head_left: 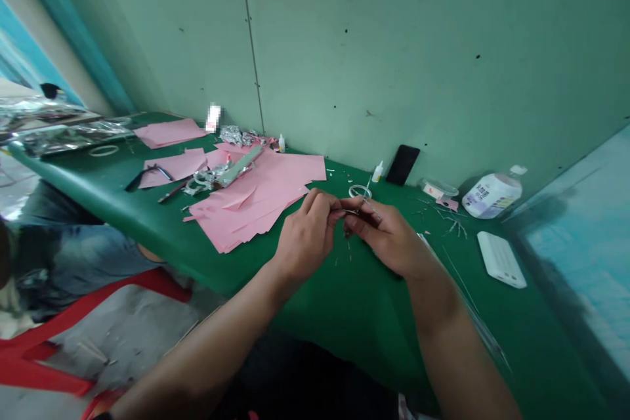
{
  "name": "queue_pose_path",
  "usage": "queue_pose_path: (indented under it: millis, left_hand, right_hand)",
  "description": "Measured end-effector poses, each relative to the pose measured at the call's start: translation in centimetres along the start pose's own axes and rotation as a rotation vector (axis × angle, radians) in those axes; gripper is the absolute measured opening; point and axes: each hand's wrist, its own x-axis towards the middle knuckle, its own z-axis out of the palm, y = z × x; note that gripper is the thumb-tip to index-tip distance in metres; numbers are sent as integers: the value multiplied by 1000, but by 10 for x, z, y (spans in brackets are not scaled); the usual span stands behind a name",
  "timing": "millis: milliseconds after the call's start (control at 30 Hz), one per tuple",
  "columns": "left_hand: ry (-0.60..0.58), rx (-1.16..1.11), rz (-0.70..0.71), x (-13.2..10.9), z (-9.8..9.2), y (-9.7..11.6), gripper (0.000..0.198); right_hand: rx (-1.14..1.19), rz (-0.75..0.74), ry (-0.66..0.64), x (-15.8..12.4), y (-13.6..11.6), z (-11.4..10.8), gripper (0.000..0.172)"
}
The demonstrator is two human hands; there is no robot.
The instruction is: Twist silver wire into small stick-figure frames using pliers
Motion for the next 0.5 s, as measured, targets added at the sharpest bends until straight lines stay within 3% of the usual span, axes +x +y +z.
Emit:
queue_pose_path:
  millis: [100,267,400,500]
  left_hand:
    - [15,-274,-182,-5,7,2,9]
    - [-137,-901,-568,-10,15,3,36]
    - [-161,-1035,-625,-9,14,1,38]
    - [-139,-1110,-676,-7,13,2,36]
  right_hand:
    - [-109,-52,127,3,2,0,23]
    - [-179,-117,175,7,11,-1,17]
    - [-51,-86,135,7,16,-3,14]
    - [64,-64,161,8,19,-3,25]
